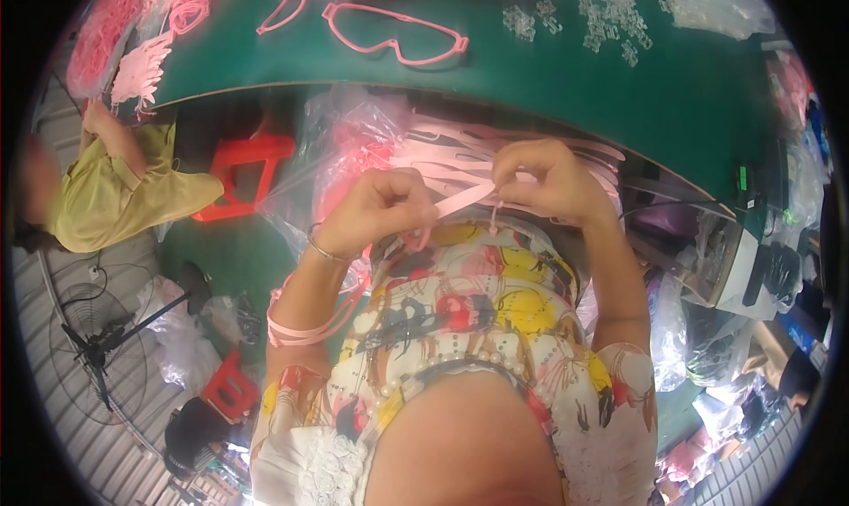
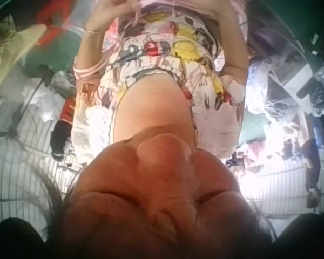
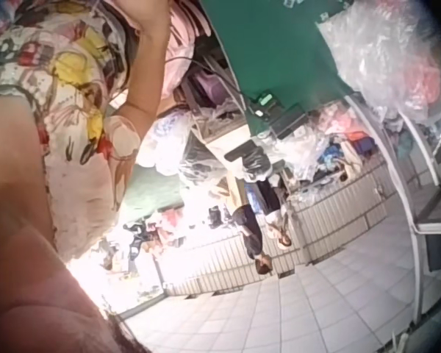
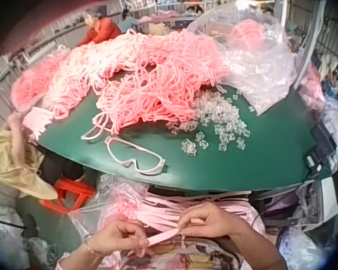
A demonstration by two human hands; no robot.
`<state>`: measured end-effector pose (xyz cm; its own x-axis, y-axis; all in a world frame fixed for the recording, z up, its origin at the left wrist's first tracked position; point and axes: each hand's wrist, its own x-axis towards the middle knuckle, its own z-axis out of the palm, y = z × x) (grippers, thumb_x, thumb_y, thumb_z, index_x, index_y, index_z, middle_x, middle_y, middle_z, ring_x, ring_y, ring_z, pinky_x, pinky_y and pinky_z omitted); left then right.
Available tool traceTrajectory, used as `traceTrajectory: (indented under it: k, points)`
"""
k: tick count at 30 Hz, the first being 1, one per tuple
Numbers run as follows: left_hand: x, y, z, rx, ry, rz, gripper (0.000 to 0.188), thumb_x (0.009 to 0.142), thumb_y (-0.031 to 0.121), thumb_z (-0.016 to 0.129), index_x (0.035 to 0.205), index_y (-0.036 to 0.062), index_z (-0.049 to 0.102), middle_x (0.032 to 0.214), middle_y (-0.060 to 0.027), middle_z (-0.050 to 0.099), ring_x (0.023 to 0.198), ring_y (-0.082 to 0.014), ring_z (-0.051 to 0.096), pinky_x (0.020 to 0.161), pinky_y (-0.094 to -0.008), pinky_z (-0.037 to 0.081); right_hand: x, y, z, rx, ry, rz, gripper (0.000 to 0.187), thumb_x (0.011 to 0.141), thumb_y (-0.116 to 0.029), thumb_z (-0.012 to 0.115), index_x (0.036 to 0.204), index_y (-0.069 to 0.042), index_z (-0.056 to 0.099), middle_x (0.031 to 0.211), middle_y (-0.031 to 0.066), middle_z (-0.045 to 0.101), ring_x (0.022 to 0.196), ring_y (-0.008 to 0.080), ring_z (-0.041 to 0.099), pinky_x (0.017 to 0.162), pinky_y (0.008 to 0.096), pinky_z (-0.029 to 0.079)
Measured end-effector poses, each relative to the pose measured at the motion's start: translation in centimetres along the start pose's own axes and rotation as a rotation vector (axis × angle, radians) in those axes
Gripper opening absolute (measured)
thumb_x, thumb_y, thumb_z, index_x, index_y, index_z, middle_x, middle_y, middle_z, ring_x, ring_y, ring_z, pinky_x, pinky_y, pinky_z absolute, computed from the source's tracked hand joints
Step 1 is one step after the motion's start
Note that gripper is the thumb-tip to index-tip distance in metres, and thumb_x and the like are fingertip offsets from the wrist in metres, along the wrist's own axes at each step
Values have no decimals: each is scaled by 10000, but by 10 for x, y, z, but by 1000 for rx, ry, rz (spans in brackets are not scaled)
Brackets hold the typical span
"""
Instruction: The person assembles pink plastic glasses by hand at a green workbench. They pick up a pink frame and a clear plastic nose bridge piece, then attach the bridge to the frame. The person repeats this process for multiple units, handling the components one at a time.
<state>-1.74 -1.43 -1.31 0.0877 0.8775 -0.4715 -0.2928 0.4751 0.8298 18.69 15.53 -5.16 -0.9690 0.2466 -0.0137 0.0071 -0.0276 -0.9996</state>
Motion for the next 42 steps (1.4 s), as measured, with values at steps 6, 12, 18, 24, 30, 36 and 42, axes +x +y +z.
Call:
traceTrajectory:
  k: [6, 12, 18, 24, 30, 36, 42]
  points:
    - [1, -2, -3, -22, -17, -7, 84, 803, 47, 634, 744, -3, 602, 745, -51, 578, 633, -134, 604, 572, -250, 481, -3, 9, -3, 141, -35, -7, 114, 809, -48, 633, 912, -1, 616, 888, 39, 618, 856, 120, 557, 797, 264, 436]
    - [2, -2, -2, -7, -2, -22, 56, 781, 29, 628, 743, -10, 617, 784, -45, 568, 668, -131, 596, 588, -252, 477, -4, 6, -1, 90, 14, -38, 170, 811, -46, 624, 957, -18, 542, 929, 22, 552, 888, 115, 505, 827, 263, 412]
    - [3, -2, -1, 12, -35, -39, 42, 754, -20, 587, 765, -21, 628, 785, -50, 558, 684, -132, 591, 597, -246, 484, -5, 5, 1, 58, 28, -36, 176, 807, -44, 619, 962, -28, 538, 917, 22, 557, 875, 119, 511, 817, 267, 417]
    - [6, 2, 5, 34, -24, -74, 103, 706, -63, 539, 739, -29, 631, 787, -56, 552, 638, -134, 590, 570, -229, 487, -8, -1, -2, -43, 43, -33, 168, 794, -27, 612, 951, -16, 550, 907, 41, 581, 866, 137, 542, 811, 283, 439]
    - [8, 13, 26, 102, -27, -75, 65, 690, -35, 583, 715, -15, 639, 707, -34, 535, 621, -111, 559, 546, -233, 431, -9, -17, -1, -473, 121, -201, 155, 770, -33, 618, 917, 3, 582, 897, 116, 616, 835, 241, 595, 786, 333, 465]
    - [10, 3, 34, 319, -74, 182, 26, 706, 26, 653, 724, 7, 650, 713, -33, 552, 712, -106, 526, 633, -255, 410, 12, -52, -26, -769, 610, -104, 119, 797, -70, 607, 901, -18, 634, 861, 107, 631, 847, 245, 606, 771, 343, 468]
    - [12, 7, 40, 348, -92, 228, 17, 702, 21, 651, 715, 9, 651, 721, -40, 561, 712, -111, 527, 625, -256, 417, 53, -31, -71, -1353, 854, -27, 152, 796, -185, 637, 905, -80, 649, 814, 76, 615, 826, 260, 582, 732, 386, 426]
